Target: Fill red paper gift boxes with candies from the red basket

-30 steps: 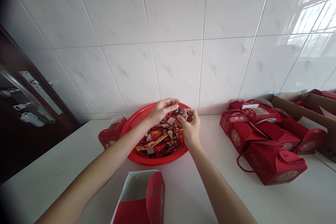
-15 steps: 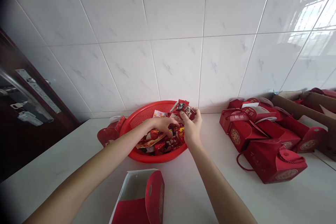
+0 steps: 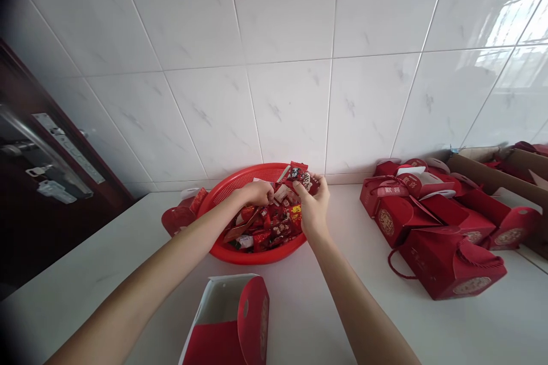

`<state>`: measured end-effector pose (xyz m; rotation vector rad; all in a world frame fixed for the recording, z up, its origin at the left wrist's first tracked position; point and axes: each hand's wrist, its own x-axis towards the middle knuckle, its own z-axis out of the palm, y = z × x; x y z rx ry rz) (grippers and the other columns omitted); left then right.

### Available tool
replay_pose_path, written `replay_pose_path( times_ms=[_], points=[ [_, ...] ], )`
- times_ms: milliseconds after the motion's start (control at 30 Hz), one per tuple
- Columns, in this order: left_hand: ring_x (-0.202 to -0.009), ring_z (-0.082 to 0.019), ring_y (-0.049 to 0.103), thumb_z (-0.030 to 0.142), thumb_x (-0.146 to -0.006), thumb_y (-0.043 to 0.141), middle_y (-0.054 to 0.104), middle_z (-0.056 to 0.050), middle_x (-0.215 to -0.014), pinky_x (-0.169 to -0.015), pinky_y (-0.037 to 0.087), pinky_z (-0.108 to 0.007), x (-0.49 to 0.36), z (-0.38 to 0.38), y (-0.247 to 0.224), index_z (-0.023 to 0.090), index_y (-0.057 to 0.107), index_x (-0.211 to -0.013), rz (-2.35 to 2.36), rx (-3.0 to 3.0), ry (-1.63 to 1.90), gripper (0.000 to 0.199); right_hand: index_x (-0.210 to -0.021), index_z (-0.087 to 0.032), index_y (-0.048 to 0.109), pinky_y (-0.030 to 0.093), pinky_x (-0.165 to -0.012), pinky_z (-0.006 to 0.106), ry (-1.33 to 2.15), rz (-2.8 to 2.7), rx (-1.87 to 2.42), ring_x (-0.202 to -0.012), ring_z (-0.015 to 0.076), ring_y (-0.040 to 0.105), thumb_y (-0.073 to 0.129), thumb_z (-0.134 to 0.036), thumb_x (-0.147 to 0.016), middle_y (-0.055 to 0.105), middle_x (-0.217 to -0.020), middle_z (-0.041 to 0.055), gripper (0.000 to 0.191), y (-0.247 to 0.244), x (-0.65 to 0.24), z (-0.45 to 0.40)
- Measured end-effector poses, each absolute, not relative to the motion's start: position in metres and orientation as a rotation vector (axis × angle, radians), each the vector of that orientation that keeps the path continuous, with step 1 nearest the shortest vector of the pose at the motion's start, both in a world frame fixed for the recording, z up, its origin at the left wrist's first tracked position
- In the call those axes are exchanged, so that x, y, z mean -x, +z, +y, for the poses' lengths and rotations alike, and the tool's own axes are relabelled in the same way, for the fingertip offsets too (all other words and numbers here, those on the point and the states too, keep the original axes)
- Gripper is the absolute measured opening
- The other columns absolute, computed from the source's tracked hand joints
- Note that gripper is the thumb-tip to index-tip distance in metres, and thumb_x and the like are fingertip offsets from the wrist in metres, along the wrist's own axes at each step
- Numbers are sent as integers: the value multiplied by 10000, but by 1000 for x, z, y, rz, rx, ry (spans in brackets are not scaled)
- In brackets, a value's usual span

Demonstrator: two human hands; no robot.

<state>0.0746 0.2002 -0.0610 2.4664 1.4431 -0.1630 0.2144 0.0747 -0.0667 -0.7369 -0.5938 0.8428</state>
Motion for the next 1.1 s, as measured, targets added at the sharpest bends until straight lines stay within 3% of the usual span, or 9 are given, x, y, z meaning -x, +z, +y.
replay_pose_path(
  times_ms=[267, 400, 500, 633, 733, 900, 1033, 1100],
  points=[
    [-763, -179, 650, 102, -573, 726, 749, -14, -843, -629, 468, -216, -65, 198, -53, 203, 782, -861, 1403, -2421, -426, 310, -835, -213, 578, 639, -664, 353, 869, -610, 752, -780, 199, 731, 826, -270, -579, 700, -788, -34, 361, -65, -215, 73],
    [-782, -175, 650, 317, -650, 769, 748, 3, -835, -643, 471, -213, -70, 194, -51, 221, 781, -849, 1366, -2414, -505, 222, -834, -212, 573, 635, -650, 337, 881, -600, 742, -773, 190, 724, 826, -260, -569, 697, -789, -38, 370, -65, -215, 74],
    [-814, -198, 653, 456, -763, 674, 744, -32, -849, -711, 486, -250, -73, 191, -52, 198, 759, -792, 1377, -2421, -510, 273, -836, -212, 571, 627, -630, 324, 881, -605, 754, -791, 195, 724, 823, -269, -573, 697, -804, -32, 369, -65, -215, 75],
    [-847, -214, 652, 400, -675, 732, 749, -44, -879, -743, 492, -263, -75, 189, -55, 201, 744, -793, 1402, -2403, -536, 232, -841, -208, 570, 627, -642, 316, 887, -603, 760, -789, 183, 713, 821, -273, -564, 697, -810, -29, 379, -65, -215, 74],
    [-801, -226, 642, 328, -587, 773, 729, -40, -792, -705, 490, -281, -73, 191, -55, 200, 722, -714, 1412, -2374, -539, 188, -844, -210, 567, 626, -654, 314, 894, -602, 754, -781, 175, 709, 818, -266, -567, 701, -814, -29, 378, -64, -214, 73],
    [-699, -185, 593, 304, -579, 766, 649, 4, -624, -634, 444, -260, -66, 196, -52, 206, 649, -541, 1356, -2330, -395, 157, -846, -208, 567, 627, -647, 305, 900, -602, 749, -779, 175, 712, 823, -260, -567, 708, -811, -28, 382, -64, -214, 72],
    [-666, -155, 583, 291, -546, 776, 680, 19, -646, -598, 412, -242, -58, 201, -50, 215, 708, -586, 1266, -2256, -180, 109, -847, -212, 563, 632, -651, 320, 901, -605, 751, -767, 182, 716, 818, -263, -575, 707, -806, -29, 376, -64, -214, 72],
    [-657, -153, 582, 335, -597, 749, 696, 3, -672, -603, 411, -249, -55, 204, -49, 202, 720, -619, 1220, -2213, -10, 138, -848, -213, 563, 634, -651, 325, 906, -611, 753, -755, 182, 715, 821, -266, -579, 709, -794, -29, 377, -64, -214, 73]
  ],
)
